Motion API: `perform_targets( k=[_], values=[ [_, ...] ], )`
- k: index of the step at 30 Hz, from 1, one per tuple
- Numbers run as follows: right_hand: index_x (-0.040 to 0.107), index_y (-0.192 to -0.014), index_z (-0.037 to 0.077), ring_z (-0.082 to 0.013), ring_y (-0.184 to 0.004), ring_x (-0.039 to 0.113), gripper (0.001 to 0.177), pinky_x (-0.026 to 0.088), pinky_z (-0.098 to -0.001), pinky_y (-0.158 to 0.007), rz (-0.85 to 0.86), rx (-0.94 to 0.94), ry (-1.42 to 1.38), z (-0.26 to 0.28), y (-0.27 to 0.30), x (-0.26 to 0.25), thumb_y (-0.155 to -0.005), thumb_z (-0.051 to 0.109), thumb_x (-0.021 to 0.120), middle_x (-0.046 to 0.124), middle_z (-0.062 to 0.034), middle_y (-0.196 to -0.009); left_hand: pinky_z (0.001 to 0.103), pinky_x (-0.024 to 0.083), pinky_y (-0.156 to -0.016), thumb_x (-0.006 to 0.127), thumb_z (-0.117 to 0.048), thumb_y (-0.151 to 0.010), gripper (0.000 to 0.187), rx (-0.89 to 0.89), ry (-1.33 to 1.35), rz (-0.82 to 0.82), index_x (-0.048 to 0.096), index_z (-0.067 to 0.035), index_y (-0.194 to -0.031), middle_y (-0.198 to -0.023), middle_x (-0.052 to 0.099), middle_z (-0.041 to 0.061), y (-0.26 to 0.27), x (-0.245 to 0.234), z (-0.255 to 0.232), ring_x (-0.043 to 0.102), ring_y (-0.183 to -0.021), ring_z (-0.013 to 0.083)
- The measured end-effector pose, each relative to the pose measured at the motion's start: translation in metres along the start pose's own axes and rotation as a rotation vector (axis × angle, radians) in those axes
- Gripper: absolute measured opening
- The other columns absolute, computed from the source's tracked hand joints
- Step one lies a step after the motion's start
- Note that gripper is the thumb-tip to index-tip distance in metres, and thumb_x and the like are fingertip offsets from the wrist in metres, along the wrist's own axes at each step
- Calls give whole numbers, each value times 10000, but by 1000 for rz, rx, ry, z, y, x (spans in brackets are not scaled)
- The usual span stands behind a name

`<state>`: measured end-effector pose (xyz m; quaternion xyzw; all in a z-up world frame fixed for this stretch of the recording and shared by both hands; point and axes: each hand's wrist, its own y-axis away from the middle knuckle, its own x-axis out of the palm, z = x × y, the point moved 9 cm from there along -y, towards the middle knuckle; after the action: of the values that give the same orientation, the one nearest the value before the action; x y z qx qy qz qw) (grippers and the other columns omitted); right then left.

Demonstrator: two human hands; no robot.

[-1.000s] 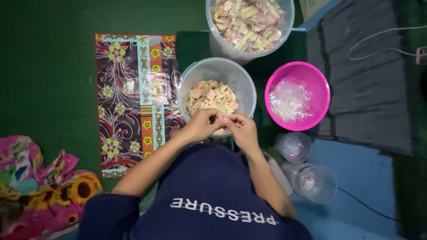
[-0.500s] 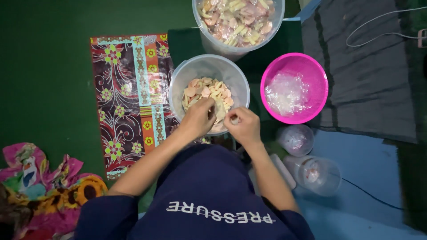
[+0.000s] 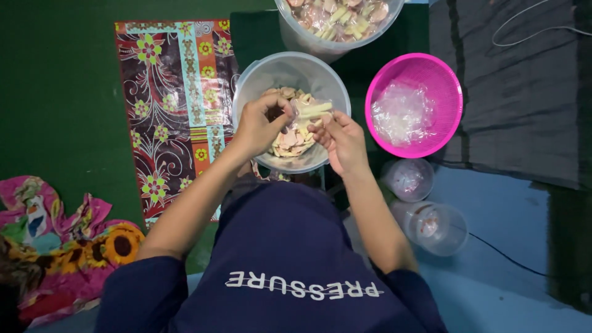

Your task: Packaging sliced food items into small plastic bags

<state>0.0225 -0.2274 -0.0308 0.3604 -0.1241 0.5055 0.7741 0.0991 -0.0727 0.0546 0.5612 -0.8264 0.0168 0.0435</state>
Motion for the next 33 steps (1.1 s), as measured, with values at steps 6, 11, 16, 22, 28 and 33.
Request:
perform_targets(
  k=[6,11,16,22,28,33],
  values=[
    [585,-1037,-58,-233,-608,693,204,584,-224,-511,-32,-144,250,26,-13,-4,-886,79,584,660,-198,-766,246,529,-479,627,146,-724,166,-20,75,-49,617,5,-812,-654,565,112,-8,-6,40,600,-513,163],
    [728,-902,112,-116,-594,636,91,497,-210,-475,-102,-542,1019,77,3,39,-811,120,720,678,-78,-690,308,567,-585,636,106,-753,149,-65,-32,-112,602,14,-865,-787,601,164,-2,-28,42,638,-673,229],
    [733,-855,189,-154,-686,626,56,535,-266,-617,111,-1125,1546,90,17,77,-801,191,747,643,25,-735,386,556,-696,666,22,-786,155,-42,-242,-133,596,-7,-921,-903,617,189,10,-42,23,661,-843,350],
    [719,-842,119,-207,-660,636,154,510,-269,-546,-70,-790,1248,110,-10,34,-741,7,749,657,-62,-753,350,564,-636,714,-54,-784,133,-58,-275,-102,624,-54,-882,-852,620,148,17,-45,39,659,-831,335],
    [508,-779,73,-116,-596,557,218,532,-195,-579,-557,-512,157,93,-32,-132,-710,-127,562,429,-10,-720,352,550,-679,691,-19,-809,116,-65,-232,-61,614,-25,-896,-861,633,171,24,-43,46,654,-850,320],
    [513,-828,-1,-195,-738,556,127,494,-339,-795,-708,-384,-126,30,-77,-336,-750,-77,578,445,-37,-752,337,546,-678,689,-33,-819,107,-95,-290,-3,614,-33,-896,-858,636,165,21,-35,54,653,-847,298]
  ],
)
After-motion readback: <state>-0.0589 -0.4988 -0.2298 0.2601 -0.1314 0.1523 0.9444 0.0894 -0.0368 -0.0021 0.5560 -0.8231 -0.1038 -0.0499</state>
